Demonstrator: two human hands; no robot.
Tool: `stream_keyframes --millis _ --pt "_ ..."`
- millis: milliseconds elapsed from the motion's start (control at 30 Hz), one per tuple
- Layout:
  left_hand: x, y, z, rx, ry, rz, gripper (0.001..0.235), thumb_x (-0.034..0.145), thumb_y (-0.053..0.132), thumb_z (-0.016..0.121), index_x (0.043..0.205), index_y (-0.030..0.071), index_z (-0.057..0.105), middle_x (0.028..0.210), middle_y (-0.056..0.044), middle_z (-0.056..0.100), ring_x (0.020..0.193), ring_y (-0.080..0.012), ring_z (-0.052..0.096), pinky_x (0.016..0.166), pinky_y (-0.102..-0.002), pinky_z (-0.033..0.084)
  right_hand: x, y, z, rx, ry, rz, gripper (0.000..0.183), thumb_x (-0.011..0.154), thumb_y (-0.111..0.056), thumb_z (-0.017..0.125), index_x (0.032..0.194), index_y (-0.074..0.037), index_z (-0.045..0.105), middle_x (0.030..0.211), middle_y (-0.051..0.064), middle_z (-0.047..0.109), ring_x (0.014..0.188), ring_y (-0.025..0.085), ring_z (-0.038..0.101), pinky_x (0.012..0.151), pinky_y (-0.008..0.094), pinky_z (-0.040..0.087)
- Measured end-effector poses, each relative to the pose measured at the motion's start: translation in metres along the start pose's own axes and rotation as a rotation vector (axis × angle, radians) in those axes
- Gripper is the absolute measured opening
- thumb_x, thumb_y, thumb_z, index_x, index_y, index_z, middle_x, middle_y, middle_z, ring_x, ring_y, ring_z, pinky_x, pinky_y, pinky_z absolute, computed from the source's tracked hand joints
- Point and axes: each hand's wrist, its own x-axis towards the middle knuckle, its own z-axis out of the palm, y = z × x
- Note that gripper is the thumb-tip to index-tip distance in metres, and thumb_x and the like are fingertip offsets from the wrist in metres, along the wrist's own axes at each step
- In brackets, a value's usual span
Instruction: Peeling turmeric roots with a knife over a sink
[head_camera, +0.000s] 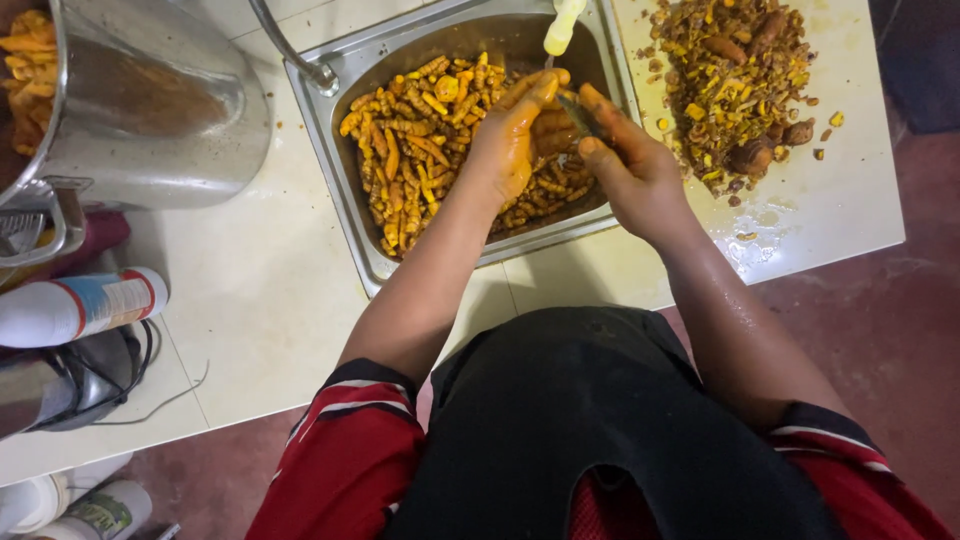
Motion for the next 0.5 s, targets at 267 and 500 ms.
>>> stream_keyframes --millis 267,500 --pt "-0.001 -0.012 -0.007 -0.070 0.051 -0.027 0.023 0.099 0.020 0.066 0.117 0.007 0.071 0.090 -0.005 0.070 0.077 -0.0228 0.073 0.065 -0.036 0.065 -0.002 0.000 0.005 0.109 -0.002 -0.007 0.048 0.108 -0.018 0.055 0.154 -0.011 0.043 0.156 0.016 0.048 0.139 0.025 0.050 0.114 0.041 0.046" --pt "-0.003 -0.019 0.001 0.029 -0.076 -0.002 0.023 0.100 0.026 0.066 0.115 0.012 0.076 0.091 -0.005 0.071 0.073 -0.0200 0.067 0.058 -0.033 0.057 -0.002 0.023 0.004 0.451 -0.015 0.144 0.045 0.108 -0.016 0.054 0.152 -0.009 0.050 0.059 -0.008 0.036 0.046 0.003 0.032 0.044 0.020 0.028"
